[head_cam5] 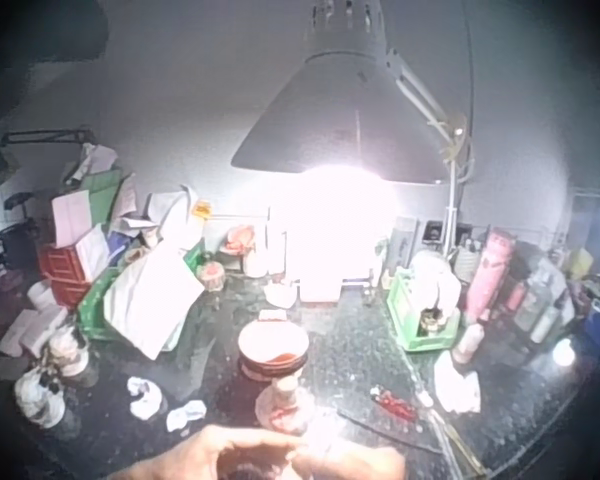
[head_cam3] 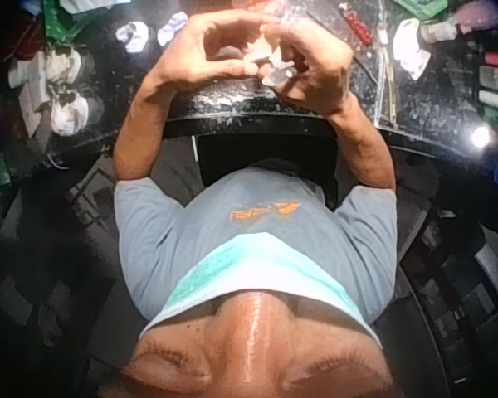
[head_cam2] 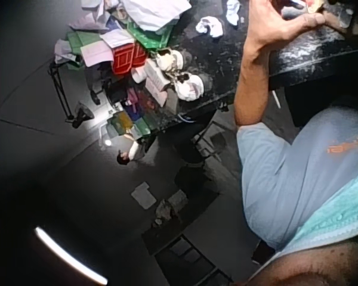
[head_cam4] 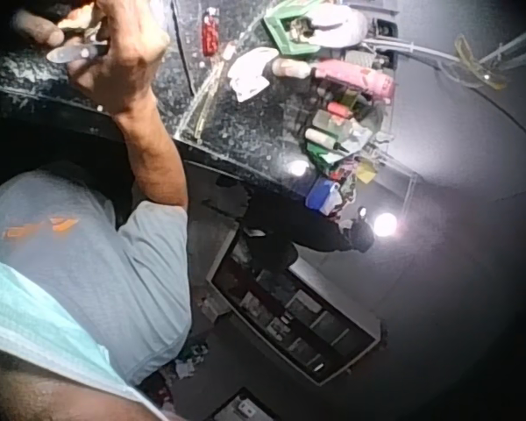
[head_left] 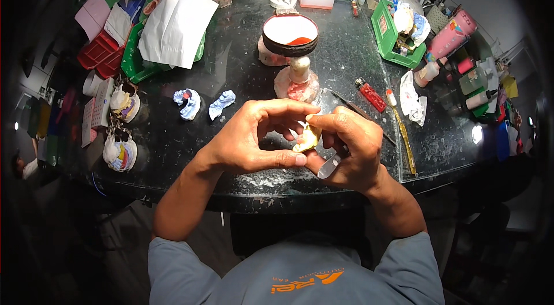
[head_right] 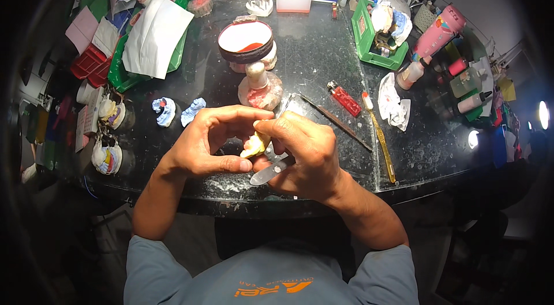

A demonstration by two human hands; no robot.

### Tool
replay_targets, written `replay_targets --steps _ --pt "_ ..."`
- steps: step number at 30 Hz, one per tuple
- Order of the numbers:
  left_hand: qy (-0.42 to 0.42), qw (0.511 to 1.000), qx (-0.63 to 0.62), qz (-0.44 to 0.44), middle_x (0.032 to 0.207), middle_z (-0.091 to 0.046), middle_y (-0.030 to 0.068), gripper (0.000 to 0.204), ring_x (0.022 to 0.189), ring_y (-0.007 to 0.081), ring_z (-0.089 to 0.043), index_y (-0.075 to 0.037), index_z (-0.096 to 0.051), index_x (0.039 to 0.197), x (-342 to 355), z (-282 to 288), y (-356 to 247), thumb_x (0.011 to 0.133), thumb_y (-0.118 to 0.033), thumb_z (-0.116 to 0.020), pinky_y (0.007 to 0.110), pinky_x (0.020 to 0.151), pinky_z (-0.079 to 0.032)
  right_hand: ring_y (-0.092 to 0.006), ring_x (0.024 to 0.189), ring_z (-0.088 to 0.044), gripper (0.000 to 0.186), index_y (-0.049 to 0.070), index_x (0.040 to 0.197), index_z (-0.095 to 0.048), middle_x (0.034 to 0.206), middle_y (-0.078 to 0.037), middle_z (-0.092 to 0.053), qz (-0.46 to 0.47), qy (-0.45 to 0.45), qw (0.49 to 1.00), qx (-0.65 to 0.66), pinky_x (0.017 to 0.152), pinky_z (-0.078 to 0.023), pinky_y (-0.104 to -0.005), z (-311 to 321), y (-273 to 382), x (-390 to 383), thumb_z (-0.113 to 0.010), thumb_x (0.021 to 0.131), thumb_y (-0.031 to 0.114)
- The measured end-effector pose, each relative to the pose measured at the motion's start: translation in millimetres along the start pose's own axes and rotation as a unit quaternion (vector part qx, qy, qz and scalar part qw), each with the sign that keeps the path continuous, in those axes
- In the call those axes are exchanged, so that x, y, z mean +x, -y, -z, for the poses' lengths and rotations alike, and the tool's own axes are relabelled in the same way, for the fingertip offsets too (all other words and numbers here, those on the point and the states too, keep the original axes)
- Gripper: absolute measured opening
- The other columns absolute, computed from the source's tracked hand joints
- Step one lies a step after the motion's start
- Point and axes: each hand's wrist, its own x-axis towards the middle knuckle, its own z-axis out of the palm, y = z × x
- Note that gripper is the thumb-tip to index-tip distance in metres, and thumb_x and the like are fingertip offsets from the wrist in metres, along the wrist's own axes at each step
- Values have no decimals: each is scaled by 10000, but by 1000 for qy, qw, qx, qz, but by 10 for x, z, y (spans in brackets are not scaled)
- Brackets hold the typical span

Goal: The person holds a yellow dental cast and uses a small metal carving tool to scrape and detail the teeth impressions. They rotate the cast and use the tool across different tooth surfaces and the gum line.

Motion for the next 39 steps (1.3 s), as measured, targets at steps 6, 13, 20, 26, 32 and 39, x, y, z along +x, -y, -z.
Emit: replay_targets --steps 6,13,20,26,32,39 --pt "-21 997 2 -74 1183 -684 76 752 1021 113 -672 46 -565 1412 28 -46 34 766 -63 -934 288 921 -554 -170 594 -597 450 18 1098 -705 774 -55 -638 26 -24 999 22 518 -493 -313 4 4 42 -825 664 19" --pt "-99 990 -62 -79 1190 -638 95 801 979 132 -693 15 -500 1360 38 -91 -5 691 67 -937 288 870 -580 -144 599 -516 208 -38 994 -681 777 -112 -593 14 -136 982 132 528 -413 -299 122 -10 -67 -569 907 113" --pt "-155 982 -46 -93 1193 -643 170 771 933 174 -727 -33 -449 1252 66 -139 5 661 118 -920 301 805 -646 -134 610 -481 867 -19 904 -622 796 -105 -585 -32 -236 966 102 597 -405 -271 45 -29 -38 -99 1087 648" --pt "-198 975 -57 -85 1115 -679 127 678 942 148 -735 -39 -476 1166 47 -155 10 688 59 -946 287 810 -655 -114 515 -472 979 -6 878 -606 643 -49 -558 -121 -164 963 176 500 -360 -267 79 17 -164 -4 1003 756" --pt "-198 977 -22 -82 1113 -686 133 643 968 138 -723 -44 -492 1169 41 -142 35 708 79 -923 281 828 -650 -128 534 -573 891 6 887 -586 692 -73 -610 -142 -157 962 171 502 -446 -259 36 68 -109 -98 1017 740" --pt "-207 969 84 -101 1147 -699 136 671 956 116 -720 18 -559 1306 50 -210 30 733 82 -902 277 856 -642 -148 537 -573 685 5 880 -647 665 -69 -584 -86 -91 986 107 494 -435 -303 33 51 -64 -303 1122 545"
